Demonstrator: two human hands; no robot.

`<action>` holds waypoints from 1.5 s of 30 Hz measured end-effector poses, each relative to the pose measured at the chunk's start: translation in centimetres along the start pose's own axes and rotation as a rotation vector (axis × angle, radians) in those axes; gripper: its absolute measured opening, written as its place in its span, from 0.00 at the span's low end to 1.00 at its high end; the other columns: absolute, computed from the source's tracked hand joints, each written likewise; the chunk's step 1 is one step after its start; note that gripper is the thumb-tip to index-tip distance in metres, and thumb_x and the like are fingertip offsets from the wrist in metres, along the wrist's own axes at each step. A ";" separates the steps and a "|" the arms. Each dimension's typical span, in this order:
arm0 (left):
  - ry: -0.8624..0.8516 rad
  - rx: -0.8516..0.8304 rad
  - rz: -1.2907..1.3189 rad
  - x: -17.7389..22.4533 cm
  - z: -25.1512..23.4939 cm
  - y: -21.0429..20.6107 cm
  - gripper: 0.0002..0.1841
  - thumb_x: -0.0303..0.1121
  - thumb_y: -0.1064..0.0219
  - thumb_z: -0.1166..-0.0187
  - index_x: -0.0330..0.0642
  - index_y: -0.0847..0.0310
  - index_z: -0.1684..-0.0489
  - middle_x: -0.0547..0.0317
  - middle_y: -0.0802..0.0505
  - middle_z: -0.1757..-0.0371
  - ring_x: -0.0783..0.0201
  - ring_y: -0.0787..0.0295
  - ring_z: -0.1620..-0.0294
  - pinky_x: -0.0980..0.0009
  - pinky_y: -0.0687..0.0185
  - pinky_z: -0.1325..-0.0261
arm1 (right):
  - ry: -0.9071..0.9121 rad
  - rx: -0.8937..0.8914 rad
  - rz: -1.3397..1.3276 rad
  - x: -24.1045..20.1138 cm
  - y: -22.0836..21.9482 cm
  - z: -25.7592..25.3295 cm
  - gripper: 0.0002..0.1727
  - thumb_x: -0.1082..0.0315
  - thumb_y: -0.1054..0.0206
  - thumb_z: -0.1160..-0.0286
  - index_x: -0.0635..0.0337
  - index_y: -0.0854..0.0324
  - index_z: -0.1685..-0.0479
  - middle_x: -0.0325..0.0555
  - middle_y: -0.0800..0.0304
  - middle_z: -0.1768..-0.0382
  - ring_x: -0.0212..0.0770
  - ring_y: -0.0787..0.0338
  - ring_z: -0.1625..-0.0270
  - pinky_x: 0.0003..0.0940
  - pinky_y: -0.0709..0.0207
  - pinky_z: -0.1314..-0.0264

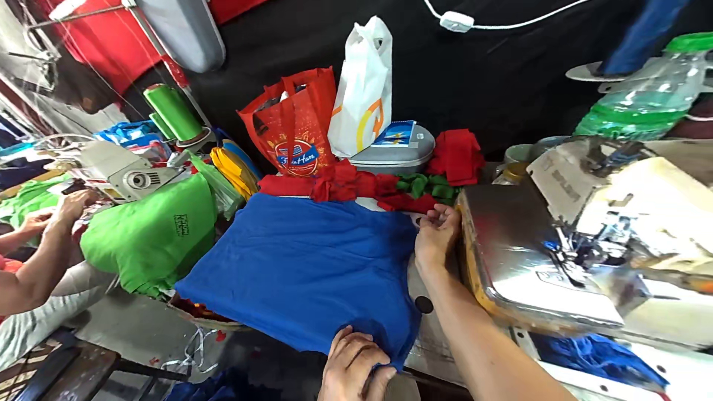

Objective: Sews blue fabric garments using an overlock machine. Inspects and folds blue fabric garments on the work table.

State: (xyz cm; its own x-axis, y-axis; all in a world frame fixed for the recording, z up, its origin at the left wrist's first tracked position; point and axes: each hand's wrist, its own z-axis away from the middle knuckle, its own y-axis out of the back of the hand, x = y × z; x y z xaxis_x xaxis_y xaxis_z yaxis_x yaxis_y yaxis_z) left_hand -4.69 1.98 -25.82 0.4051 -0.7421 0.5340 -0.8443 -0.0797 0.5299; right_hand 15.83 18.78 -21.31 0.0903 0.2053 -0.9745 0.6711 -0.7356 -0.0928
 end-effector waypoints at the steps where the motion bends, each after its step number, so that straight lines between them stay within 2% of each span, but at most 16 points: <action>1: 0.000 -0.009 0.000 0.0 0.1 0.1 0.09 0.35 0.29 0.22 0.39 0.11 0.66 0.53 0.04 0.59 0.60 0.09 0.40 0.61 0.31 0.18 | 0.035 -0.024 -0.007 -0.2 0.2 0.3 0.23 0.83 0.43 0.21 0.75 0.34 0.26 0.62 0.21 0.38 0.43 0.18 0.40 0.33 0.24 0.36; 5: 0.008 -0.041 0.030 0.1 0.0 0.5 0.11 0.35 0.34 0.18 0.39 0.08 0.64 0.53 0.03 0.58 0.59 0.09 0.38 0.59 0.33 0.16 | 0.094 -0.296 -0.034 -2.5 2.1 2.9 0.20 0.79 0.40 0.20 0.68 0.30 0.30 0.56 0.19 0.40 0.39 0.15 0.43 0.35 0.20 0.42; 8: 0.036 -0.054 0.110 0.1 -0.2 1.2 0.12 0.34 0.36 0.15 0.37 0.09 0.62 0.52 0.04 0.53 0.63 0.11 0.36 0.61 0.32 0.16 | 0.201 -0.460 -0.067 -4.0 5.0 5.3 0.14 0.78 0.38 0.20 0.66 0.25 0.38 0.46 0.16 0.51 0.30 0.13 0.55 0.27 0.16 0.52; 11: 0.087 0.003 0.149 -0.2 -0.7 1.7 0.12 0.36 0.37 0.14 0.38 0.09 0.60 0.56 0.06 0.51 0.73 0.12 0.41 0.76 0.19 0.30 | 0.280 -0.578 -0.012 -4.1 8.9 7.3 0.11 0.76 0.37 0.21 0.62 0.21 0.43 0.40 0.13 0.54 0.29 0.12 0.59 0.24 0.14 0.56; 14: 0.171 0.065 0.063 -0.4 -1.7 2.5 0.12 0.37 0.37 0.15 0.41 0.08 0.57 0.61 0.04 0.55 0.76 0.10 0.47 0.76 0.16 0.37 | 0.360 -0.633 0.054 -2.0 11.7 9.4 0.07 0.71 0.35 0.23 0.57 0.16 0.52 0.35 0.11 0.58 0.26 0.11 0.60 0.22 0.13 0.56; 17: 0.196 0.109 -0.048 -1.5 -3.5 3.8 0.11 0.34 0.35 0.18 0.39 0.09 0.52 0.61 0.04 0.54 0.73 0.08 0.50 0.71 0.13 0.40 | 0.506 -0.743 0.091 0.0 13.4 11.0 0.06 0.67 0.34 0.22 0.55 0.13 0.55 0.36 0.11 0.56 0.24 0.12 0.53 0.19 0.15 0.47; 20: 0.222 0.202 -0.187 -3.5 -5.5 6.1 0.12 0.32 0.36 0.17 0.32 0.12 0.47 0.50 0.05 0.53 0.64 0.07 0.51 0.62 0.13 0.40 | 0.680 -0.863 0.284 0.8 14.1 11.7 0.08 0.62 0.33 0.23 0.48 0.10 0.52 0.39 0.10 0.49 0.33 0.13 0.41 0.27 0.18 0.37; 25: 0.294 0.022 -0.484 -6.8 -5.4 7.4 0.12 0.28 0.31 0.20 0.31 0.12 0.45 0.36 0.10 0.39 0.34 0.14 0.37 0.30 0.26 0.34 | 0.821 -0.902 0.439 0.8 13.7 11.7 0.13 0.62 0.33 0.29 0.45 0.10 0.48 0.36 0.08 0.49 0.40 0.12 0.40 0.39 0.18 0.37; 27: 0.157 -0.008 -0.502 -5.2 -4.4 6.8 0.13 0.37 0.31 0.21 0.37 0.09 0.50 0.39 0.12 0.37 0.37 0.18 0.34 0.34 0.28 0.32 | 0.818 -0.892 0.439 0.8 13.7 11.7 0.14 0.63 0.32 0.31 0.46 0.10 0.47 0.36 0.08 0.49 0.40 0.11 0.40 0.39 0.18 0.37; 29: 0.005 -0.060 -0.418 -2.6 -2.6 5.8 0.16 0.50 0.30 0.22 0.47 0.08 0.58 0.50 0.11 0.44 0.48 0.16 0.39 0.46 0.23 0.36 | 0.800 -0.890 0.437 0.9 13.8 11.8 0.14 0.63 0.32 0.31 0.47 0.12 0.46 0.34 0.07 0.49 0.38 0.12 0.40 0.37 0.19 0.36; 31: -0.077 -0.161 -0.351 -0.8 -0.4 4.0 0.20 0.56 0.25 0.30 0.53 0.11 0.53 0.53 0.11 0.45 0.50 0.16 0.39 0.49 0.21 0.35 | 0.779 -0.886 0.441 0.9 13.8 11.9 0.16 0.63 0.32 0.32 0.49 0.12 0.45 0.34 0.07 0.50 0.38 0.12 0.40 0.37 0.19 0.36; 34: -0.168 -0.156 -0.414 -0.9 1.9 1.3 0.19 0.49 0.24 0.28 0.55 0.17 0.44 0.49 0.14 0.43 0.46 0.17 0.38 0.46 0.25 0.30 | 0.771 -0.869 0.470 0.7 13.6 12.1 0.19 0.64 0.31 0.35 0.53 0.14 0.42 0.38 0.08 0.48 0.42 0.11 0.41 0.41 0.17 0.37; 37: -0.177 -0.095 -0.399 -1.2 1.9 0.4 0.05 0.41 0.34 0.16 0.56 0.15 0.54 0.54 0.13 0.50 0.54 0.16 0.41 0.54 0.26 0.29 | 0.766 -0.830 0.484 0.6 13.8 12.4 0.20 0.65 0.30 0.38 0.55 0.16 0.42 0.43 0.10 0.46 0.44 0.11 0.41 0.41 0.16 0.39; 40: -0.105 -0.123 -0.234 -0.9 0.6 1.7 0.11 0.43 0.39 0.12 0.52 0.12 0.60 0.60 0.09 0.53 0.63 0.13 0.43 0.65 0.23 0.30 | 0.744 -0.810 0.442 0.9 14.1 12.6 0.17 0.66 0.28 0.36 0.56 0.17 0.46 0.45 0.11 0.46 0.43 0.11 0.43 0.37 0.16 0.38; 43: -0.002 -0.063 -0.046 -0.8 -0.1 2.9 0.09 0.41 0.34 0.15 0.46 0.15 0.60 0.61 0.07 0.53 0.70 0.12 0.42 0.73 0.18 0.33 | 0.694 -0.819 0.404 1.0 14.2 12.5 0.18 0.65 0.27 0.36 0.56 0.19 0.45 0.45 0.12 0.45 0.41 0.13 0.40 0.35 0.17 0.36; 45: -0.027 -0.074 -0.181 -0.7 0.0 3.1 0.12 0.46 0.28 0.22 0.49 0.16 0.54 0.61 0.09 0.47 0.65 0.14 0.38 0.67 0.20 0.32 | 0.690 -0.823 0.396 1.0 14.2 12.5 0.20 0.65 0.27 0.37 0.56 0.20 0.44 0.45 0.13 0.45 0.42 0.13 0.38 0.36 0.17 0.35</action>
State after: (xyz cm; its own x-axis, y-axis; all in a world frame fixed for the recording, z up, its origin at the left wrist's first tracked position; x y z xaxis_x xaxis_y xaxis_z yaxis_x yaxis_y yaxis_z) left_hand -7.64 2.22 -24.55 0.5376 -0.7379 0.4080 -0.7300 -0.1651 0.6632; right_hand 16.28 0.44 -26.15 0.6165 0.5510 -0.5625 0.7611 -0.2340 0.6049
